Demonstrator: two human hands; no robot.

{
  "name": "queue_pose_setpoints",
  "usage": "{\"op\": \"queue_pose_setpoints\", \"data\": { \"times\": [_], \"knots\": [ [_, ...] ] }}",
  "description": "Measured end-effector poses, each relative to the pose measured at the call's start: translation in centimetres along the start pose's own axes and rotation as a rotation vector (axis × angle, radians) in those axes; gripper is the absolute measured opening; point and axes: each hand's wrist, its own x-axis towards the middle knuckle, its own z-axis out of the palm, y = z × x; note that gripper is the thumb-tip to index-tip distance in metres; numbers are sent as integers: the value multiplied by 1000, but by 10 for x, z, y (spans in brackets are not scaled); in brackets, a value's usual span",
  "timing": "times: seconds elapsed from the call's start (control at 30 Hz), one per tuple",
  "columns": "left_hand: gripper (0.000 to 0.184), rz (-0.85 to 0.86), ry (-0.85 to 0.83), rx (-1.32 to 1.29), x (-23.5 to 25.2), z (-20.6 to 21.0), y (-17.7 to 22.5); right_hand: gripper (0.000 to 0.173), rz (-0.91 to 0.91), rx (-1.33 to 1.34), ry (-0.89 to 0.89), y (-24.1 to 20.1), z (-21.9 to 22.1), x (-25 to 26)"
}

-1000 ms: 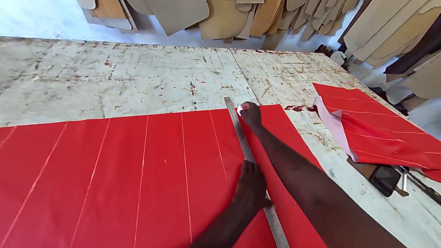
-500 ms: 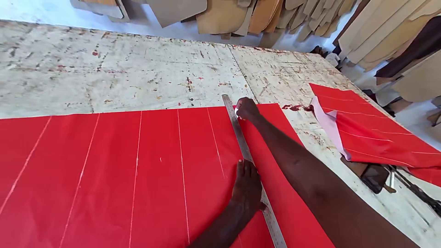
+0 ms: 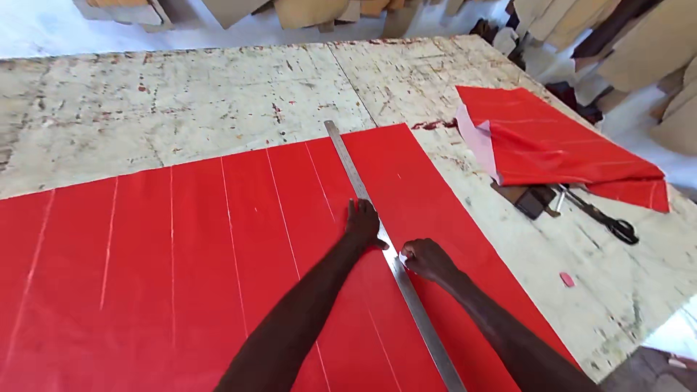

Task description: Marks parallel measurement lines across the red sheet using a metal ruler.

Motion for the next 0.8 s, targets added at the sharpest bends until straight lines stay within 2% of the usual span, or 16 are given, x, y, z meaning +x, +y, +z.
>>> {"op": "queue_pose_setpoints", "data": {
  "times": [0.07,0.1,0.2,0.23,0.3,0.4,0.43,0.57,0.73,0.8],
  "knots": [
    [123,3,22,-1,-3,3,0,11,-22,7,61,2,5,0],
    [111,15,50,-24,-9,3,0,13,-30,6,84,1,5,2],
    [57,98,152,-77,-55,19,28,15,-23,19,113,-1,7,-2],
    [50,122,168,-93,-73,27,42,16,-13,34,121,-1,7,-1],
    [58,127,159,-127,-107,44,67,16,-33,61,142,0,11,-1],
    [108,71,45,-123,-129,58,93,18,-66,65,181,4,20,-8],
    [118,52,18,-101,-130,59,99,19,-69,73,186,5,23,-14],
    [122,6,-32,-51,-127,53,109,16,-50,101,157,13,34,-64],
    [128,-16,-74,30,-126,49,113,8,-24,28,30,35,68,-194],
    [128,-16,-91,50,-126,48,114,7,45,-3,-8,40,84,-246]
  ]
}}
